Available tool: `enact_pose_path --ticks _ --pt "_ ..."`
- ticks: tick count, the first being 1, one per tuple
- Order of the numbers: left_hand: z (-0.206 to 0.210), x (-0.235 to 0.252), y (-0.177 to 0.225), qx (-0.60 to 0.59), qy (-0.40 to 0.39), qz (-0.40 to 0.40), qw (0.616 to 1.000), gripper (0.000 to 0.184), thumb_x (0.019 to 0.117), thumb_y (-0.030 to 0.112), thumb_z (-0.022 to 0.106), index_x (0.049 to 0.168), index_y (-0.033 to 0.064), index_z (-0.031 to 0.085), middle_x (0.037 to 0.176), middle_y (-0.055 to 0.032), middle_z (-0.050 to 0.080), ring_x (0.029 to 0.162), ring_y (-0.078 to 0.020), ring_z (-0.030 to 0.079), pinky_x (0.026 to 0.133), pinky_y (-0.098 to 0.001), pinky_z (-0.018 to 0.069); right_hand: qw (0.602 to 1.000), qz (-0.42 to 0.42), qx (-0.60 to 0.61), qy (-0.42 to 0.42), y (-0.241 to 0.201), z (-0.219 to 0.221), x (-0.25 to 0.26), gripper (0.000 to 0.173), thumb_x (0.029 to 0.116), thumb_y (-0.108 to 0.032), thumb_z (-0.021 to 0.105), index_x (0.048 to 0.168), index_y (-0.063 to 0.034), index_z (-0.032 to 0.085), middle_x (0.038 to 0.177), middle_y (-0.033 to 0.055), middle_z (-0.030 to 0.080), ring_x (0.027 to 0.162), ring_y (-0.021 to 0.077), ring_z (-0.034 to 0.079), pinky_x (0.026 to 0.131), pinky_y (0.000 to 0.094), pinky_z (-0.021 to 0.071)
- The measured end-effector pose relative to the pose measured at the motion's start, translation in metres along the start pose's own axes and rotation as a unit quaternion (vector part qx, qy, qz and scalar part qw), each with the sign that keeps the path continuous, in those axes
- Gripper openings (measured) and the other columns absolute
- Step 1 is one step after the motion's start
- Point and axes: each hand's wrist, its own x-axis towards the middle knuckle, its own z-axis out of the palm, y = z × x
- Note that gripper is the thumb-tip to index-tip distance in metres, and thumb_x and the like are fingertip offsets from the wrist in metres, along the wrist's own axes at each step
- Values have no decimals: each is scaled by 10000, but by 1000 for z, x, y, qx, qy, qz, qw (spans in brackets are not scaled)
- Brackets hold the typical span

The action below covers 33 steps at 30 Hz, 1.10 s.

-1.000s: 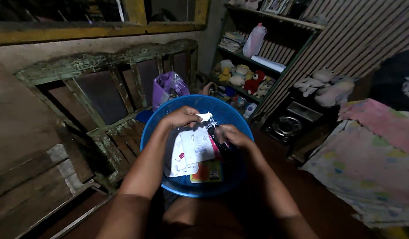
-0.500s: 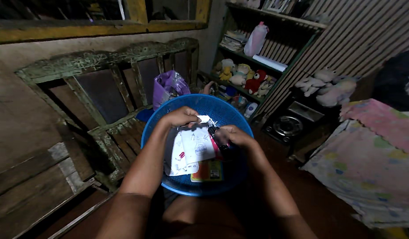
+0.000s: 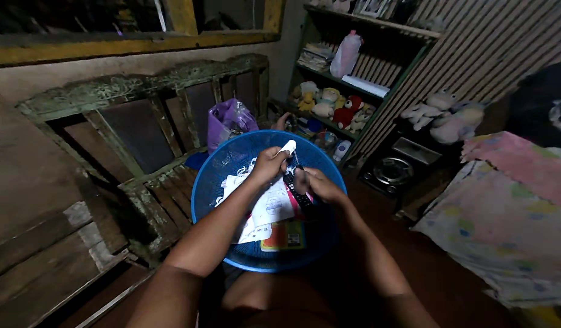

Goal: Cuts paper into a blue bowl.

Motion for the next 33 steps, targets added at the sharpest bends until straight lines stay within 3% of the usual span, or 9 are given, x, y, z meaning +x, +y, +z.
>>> enact_pose_path --ticks 6,11,16,21,25,33 --pt "16 -16 8 -18 4 -40 999 295 1093 299 506 1127 45 651 638 -23 540 479 -69 418 459 -206 353 1000 -7 3 29 0 1 -1 472 1080 -465 446 1032 -44 654 863 49 643 738 143 643 689 306 571" --pt "17 -9 -4 -54 -8 -35 998 295 1091 328 510 1118 58 628 659 -35 572 491 -92 466 472 -230 413 999 -17 1 33 -1 3 -1 489 1085 -472 429 1020 -41 651 863 53 643 740 145 646 687 308 573" --pt "21 -9 -7 -76 -14 -22 997 303 1092 331 510 1119 50 621 661 -45 583 498 -98 478 482 -235 419 999 -21 10 36 -1 4 0 478 1088 -463 429 1007 -46 647 843 50 638 726 142 644 683 309 576" --pt "22 -9 -6 -75 -10 -15 997 300 1087 328 522 1111 48 626 665 -45 591 505 -100 490 488 -239 430 999 -18 13 46 -3 6 -1 411 1103 -378 434 1057 -34 654 857 61 642 741 152 649 701 315 580" --pt "20 -9 -6 -63 -18 -6 998 284 1089 306 522 1132 44 624 662 -51 596 516 -104 504 500 -242 435 998 -27 17 51 -4 6 -1 452 1094 -432 433 1034 -41 652 846 49 646 727 145 648 694 316 580" --pt "16 -15 7 -35 -30 -10 999 274 1092 282 514 1137 39 633 655 -39 568 504 -89 474 485 -218 405 997 -34 21 60 -4 6 -2 441 1098 -413 431 1026 -36 647 847 54 638 729 149 644 695 314 579"
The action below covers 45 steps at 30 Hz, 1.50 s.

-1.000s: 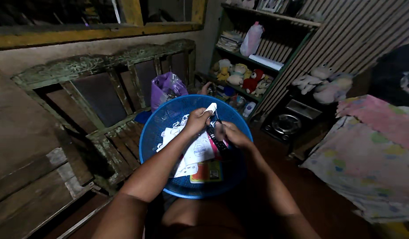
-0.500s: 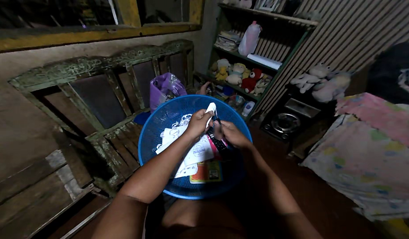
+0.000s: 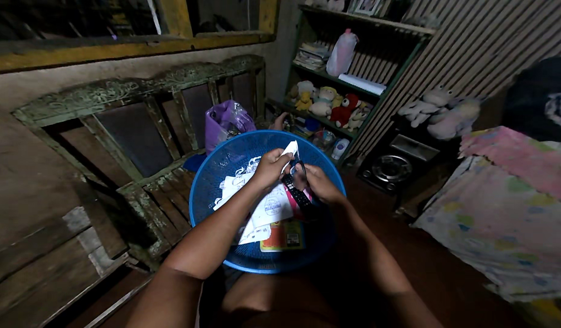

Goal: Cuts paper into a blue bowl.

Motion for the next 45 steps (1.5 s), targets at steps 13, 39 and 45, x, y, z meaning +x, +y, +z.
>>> enact_pose_path --ticks 13,39,45 --pt "-27 11 9 58 -60 -7 996 262 1068 248 566 1110 16 680 658 -39 588 496 -84 469 464 -223 388 1000 -5 6 0 0 -1 0 388 1091 -360 478 983 -29 650 816 47 630 706 135 631 677 298 570" --pt "-71 17 17 57 -59 -21 996 237 1034 237 623 1119 24 683 793 -74 692 550 -105 571 509 -244 493 999 10 -18 -24 -4 -4 0 332 1087 -292 505 970 -23 660 799 40 618 694 116 609 678 284 554" --pt "-85 17 19 80 -81 -9 993 168 1013 188 629 1007 31 687 670 -32 612 498 -81 515 474 -225 452 997 30 -36 -58 1 -5 0 362 1073 -355 529 947 -39 652 814 43 628 712 121 621 686 288 555"
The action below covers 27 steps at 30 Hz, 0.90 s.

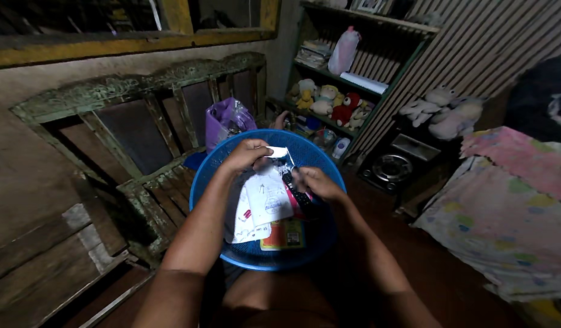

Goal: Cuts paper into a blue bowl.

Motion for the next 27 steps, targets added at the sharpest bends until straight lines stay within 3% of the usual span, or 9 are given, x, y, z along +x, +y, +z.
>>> enact_pose_path --ticks 14,18,21,27 --pt "-21 -7 1 64 -41 -19 997 132 989 148 646 946 37 704 636 -16 596 479 -55 487 450 -201 401 997 47 -30 -62 -8 -2 -2 329 1062 -346 557 922 -64 652 770 -15 596 663 60 579 630 230 516" --pt "-13 -1 -6 23 42 -7 999 176 1017 196 621 971 40 686 663 -18 602 495 -75 490 465 -221 415 998 36 -33 -39 -7 -2 -1 344 1077 -333 526 941 -45 656 803 15 625 704 91 617 676 265 549" --pt "5 6 -10 -59 108 0 992 199 1043 224 586 1031 42 666 677 -15 594 500 -83 499 470 -229 446 999 22 -24 -17 -4 -1 0 384 1097 -343 450 1058 -27 665 881 46 650 754 126 644 707 297 569" --pt "54 9 -9 -156 128 -5 979 247 1061 270 554 1145 52 633 734 -21 613 515 -79 502 477 -227 453 1000 -8 4 2 2 1 0 425 1098 -399 438 1055 -33 649 897 63 655 767 148 652 705 311 573"
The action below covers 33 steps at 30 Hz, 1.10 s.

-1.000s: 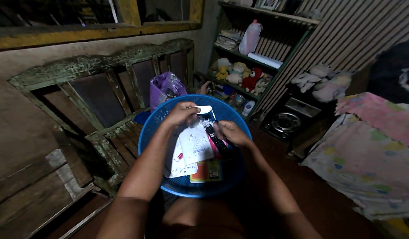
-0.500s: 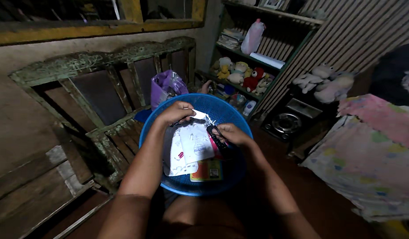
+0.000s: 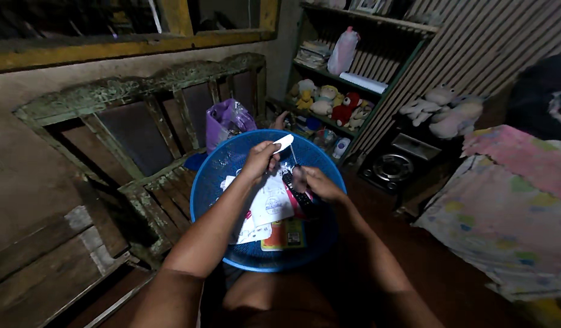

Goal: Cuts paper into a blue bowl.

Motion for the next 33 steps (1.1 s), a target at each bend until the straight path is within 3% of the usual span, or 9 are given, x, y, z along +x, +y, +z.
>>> enact_pose_path --ticks 6,21,27,33 --pt "21 -20 -5 15 -16 -36 999 315 1056 416 558 1214 148 608 783 -26 628 521 -81 499 479 -217 436 999 -29 24 22 3 1 -1 467 1089 -447 426 1056 -41 654 870 53 649 757 144 648 699 306 572" --pt "30 -14 -18 2 -25 -20 999 272 1080 323 535 1167 73 598 790 -60 645 536 -101 527 497 -229 461 997 -29 24 63 0 4 1 467 1092 -444 429 1052 -40 659 864 62 655 724 146 646 673 302 570" --pt "28 -13 -18 10 -24 -15 1000 274 1076 335 540 1166 82 597 782 -53 641 543 -100 525 509 -236 463 996 -29 20 76 -2 5 1 405 1094 -375 470 1024 -30 669 843 65 658 714 144 644 677 302 572" --pt "20 -13 -6 44 -41 -2 998 212 1071 256 554 1103 58 621 738 -48 630 523 -91 506 490 -224 439 996 -32 51 66 0 3 0 446 1082 -432 459 986 -43 654 815 39 636 694 129 629 657 293 565"
